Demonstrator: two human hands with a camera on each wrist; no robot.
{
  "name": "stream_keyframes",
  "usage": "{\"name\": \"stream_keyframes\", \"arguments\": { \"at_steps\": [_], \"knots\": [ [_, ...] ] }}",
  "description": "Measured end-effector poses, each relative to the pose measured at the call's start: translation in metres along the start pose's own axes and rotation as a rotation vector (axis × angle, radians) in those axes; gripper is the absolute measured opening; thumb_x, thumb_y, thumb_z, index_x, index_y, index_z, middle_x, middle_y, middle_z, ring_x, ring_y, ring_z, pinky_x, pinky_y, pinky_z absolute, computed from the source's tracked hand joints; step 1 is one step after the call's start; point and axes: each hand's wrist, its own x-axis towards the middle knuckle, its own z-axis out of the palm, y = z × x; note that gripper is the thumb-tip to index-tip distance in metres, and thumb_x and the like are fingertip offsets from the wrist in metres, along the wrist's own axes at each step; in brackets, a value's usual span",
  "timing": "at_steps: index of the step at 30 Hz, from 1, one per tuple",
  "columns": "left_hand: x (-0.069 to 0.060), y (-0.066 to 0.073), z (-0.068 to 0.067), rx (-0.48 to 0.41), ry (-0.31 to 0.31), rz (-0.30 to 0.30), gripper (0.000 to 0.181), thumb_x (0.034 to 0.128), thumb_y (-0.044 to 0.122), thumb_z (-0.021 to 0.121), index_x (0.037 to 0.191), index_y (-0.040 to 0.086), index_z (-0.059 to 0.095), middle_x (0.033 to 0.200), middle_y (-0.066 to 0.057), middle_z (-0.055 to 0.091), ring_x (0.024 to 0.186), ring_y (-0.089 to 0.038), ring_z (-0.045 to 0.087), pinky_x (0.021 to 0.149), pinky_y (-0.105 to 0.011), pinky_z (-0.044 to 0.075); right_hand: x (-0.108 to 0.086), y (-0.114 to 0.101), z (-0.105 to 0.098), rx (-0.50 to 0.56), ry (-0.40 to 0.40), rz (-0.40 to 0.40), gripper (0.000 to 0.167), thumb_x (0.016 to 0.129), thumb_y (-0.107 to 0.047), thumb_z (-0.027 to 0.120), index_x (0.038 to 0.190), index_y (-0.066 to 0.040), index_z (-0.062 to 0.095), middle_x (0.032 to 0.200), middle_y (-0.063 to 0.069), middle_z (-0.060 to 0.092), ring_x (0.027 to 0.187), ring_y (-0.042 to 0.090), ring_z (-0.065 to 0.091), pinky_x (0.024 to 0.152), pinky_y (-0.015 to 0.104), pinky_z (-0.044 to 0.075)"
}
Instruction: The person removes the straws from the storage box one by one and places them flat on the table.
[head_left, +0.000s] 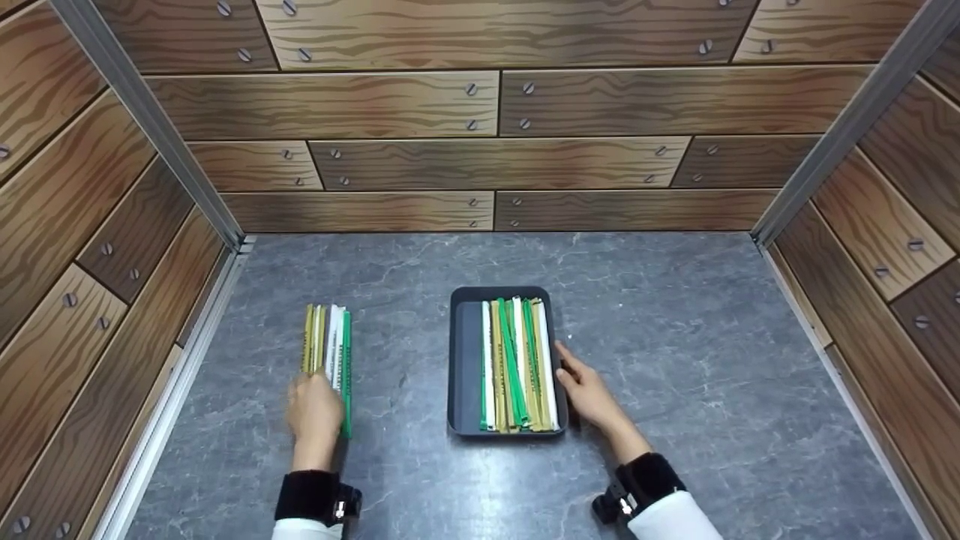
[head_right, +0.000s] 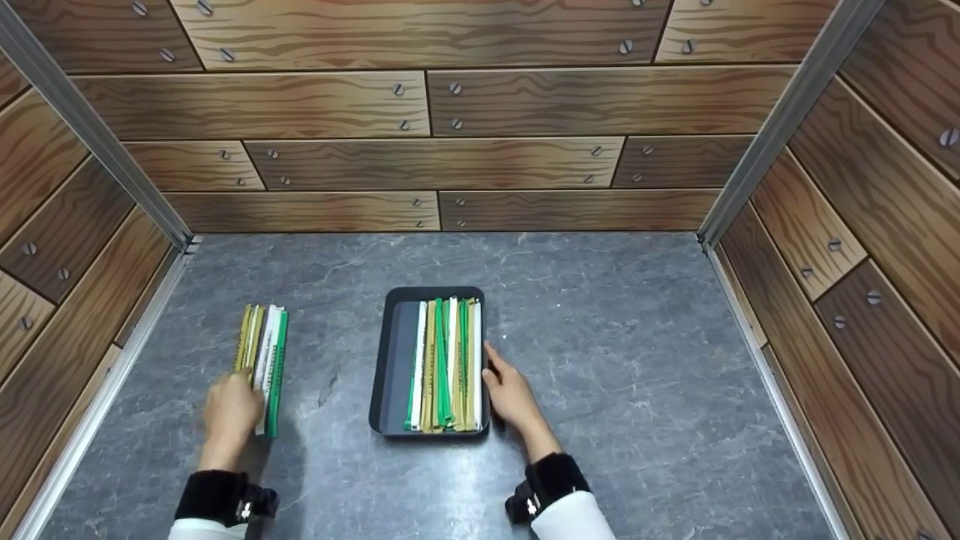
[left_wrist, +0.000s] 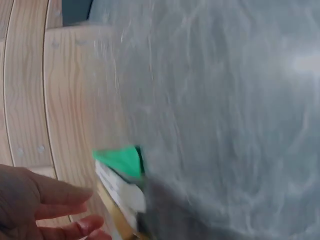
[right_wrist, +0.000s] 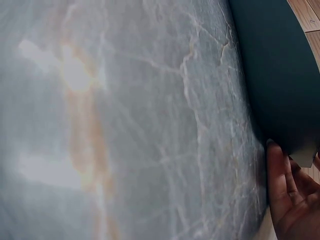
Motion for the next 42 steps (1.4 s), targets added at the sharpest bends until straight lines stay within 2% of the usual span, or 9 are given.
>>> {"name": "stream_keyframes", "arguments": {
  "at_steps": [4, 7, 11, 17, 21, 25, 28, 34, 42],
  "knots": [
    [-0.006, 0.025, 0.010, -0.017, 0.072, 0.188, 0.022, 0.0816, -0.007, 0.061, 0.102, -0.015, 0.063, 0.100, -0.034, 0.058, 0.089, -0.050, 0.058, 0.073, -0.057, 0.051, 0.000, -0.001, 0.000, -0.003, 0.016, 0.003, 0.053, 0.101, -0.009, 0.053, 0.151, -0.013, 0.038, 0.144, 0.029, 0.042, 0.127, 0.043, 0.047, 0.107, 0.054, 0.035],
    [-0.013, 0.047, 0.017, -0.065, 0.073, 0.287, 0.029, 0.0785, -0.006, 0.067, 0.106, -0.015, 0.063, 0.102, -0.032, 0.059, 0.092, -0.049, 0.058, 0.077, -0.056, 0.051, -0.001, -0.001, 0.001, -0.016, 0.030, -0.028, 0.051, 0.100, -0.007, 0.054, 0.149, -0.009, 0.041, 0.139, 0.031, 0.046, 0.123, 0.042, 0.051, 0.104, 0.053, 0.039],
    [-0.021, 0.078, 0.025, -0.103, 0.031, 0.370, 0.040, 0.0774, -0.003, 0.072, 0.116, -0.011, 0.063, 0.109, -0.027, 0.060, 0.100, -0.045, 0.057, 0.085, -0.052, 0.051, -0.003, -0.002, 0.001, -0.071, 0.047, -0.075, 0.048, 0.100, -0.007, 0.055, 0.147, -0.004, 0.044, 0.135, 0.031, 0.051, 0.123, 0.042, 0.051, 0.103, 0.054, 0.039],
    [-0.041, 0.119, 0.040, -0.151, -0.054, 0.506, 0.044, 0.0792, -0.002, 0.074, 0.122, -0.007, 0.063, 0.116, -0.022, 0.060, 0.106, -0.038, 0.057, 0.089, -0.044, 0.053, -0.009, -0.008, 0.000, -0.100, 0.029, -0.048, 0.049, 0.099, -0.007, 0.055, 0.147, -0.005, 0.044, 0.127, 0.031, 0.057, 0.113, 0.039, 0.059, 0.100, 0.052, 0.044],
    [-0.056, 0.135, 0.054, -0.143, -0.076, 0.600, 0.043, 0.0795, -0.002, 0.072, 0.121, -0.006, 0.063, 0.113, -0.020, 0.061, 0.101, -0.032, 0.059, 0.087, -0.040, 0.054, -0.012, -0.014, -0.001, -0.041, -0.019, 0.014, 0.055, 0.097, -0.002, 0.053, 0.150, -0.008, 0.040, 0.125, 0.030, 0.058, 0.067, 0.033, 0.067, 0.062, 0.050, 0.057],
    [-0.064, 0.145, 0.070, -0.041, -0.025, 0.691, 0.037, 0.0788, -0.002, 0.071, 0.116, -0.005, 0.067, 0.100, -0.015, 0.063, 0.085, -0.028, 0.061, 0.075, -0.037, 0.055, -0.012, -0.019, 0.000, -0.016, -0.046, 0.069, 0.058, 0.098, -0.003, 0.054, 0.152, -0.013, 0.037, 0.128, 0.027, 0.057, 0.039, 0.022, 0.052, 0.037, 0.042, 0.050],
    [-0.065, 0.149, 0.079, 0.001, -0.013, 0.687, 0.034, 0.0779, -0.001, 0.072, 0.112, -0.004, 0.069, 0.093, -0.015, 0.062, 0.077, -0.028, 0.062, 0.066, -0.038, 0.056, -0.011, -0.019, 0.002, -0.037, -0.037, 0.077, 0.058, 0.098, -0.007, 0.055, 0.152, -0.016, 0.037, 0.129, 0.026, 0.057, 0.037, 0.018, 0.049, 0.035, 0.039, 0.048],
    [-0.063, 0.154, 0.089, 0.007, -0.051, 0.589, 0.019, 0.0783, -0.005, 0.067, 0.097, -0.003, 0.067, 0.084, -0.016, 0.058, 0.064, -0.031, 0.063, 0.054, -0.040, 0.055, -0.008, -0.015, 0.005, -0.069, -0.019, 0.077, 0.057, 0.099, -0.011, 0.056, 0.153, -0.020, 0.037, 0.134, 0.030, 0.052, 0.037, 0.016, 0.046, 0.034, 0.037, 0.046],
    [-0.063, 0.153, 0.099, 0.012, -0.115, 0.540, 0.009, 0.0798, -0.004, 0.067, 0.089, -0.003, 0.064, 0.079, -0.017, 0.060, 0.064, -0.035, 0.064, 0.055, -0.042, 0.056, -0.009, -0.013, 0.004, -0.068, -0.018, 0.084, 0.058, 0.099, -0.012, 0.056, 0.153, -0.024, 0.038, 0.136, 0.028, 0.051, 0.038, 0.015, 0.045, 0.035, 0.037, 0.047]
  ]
}}
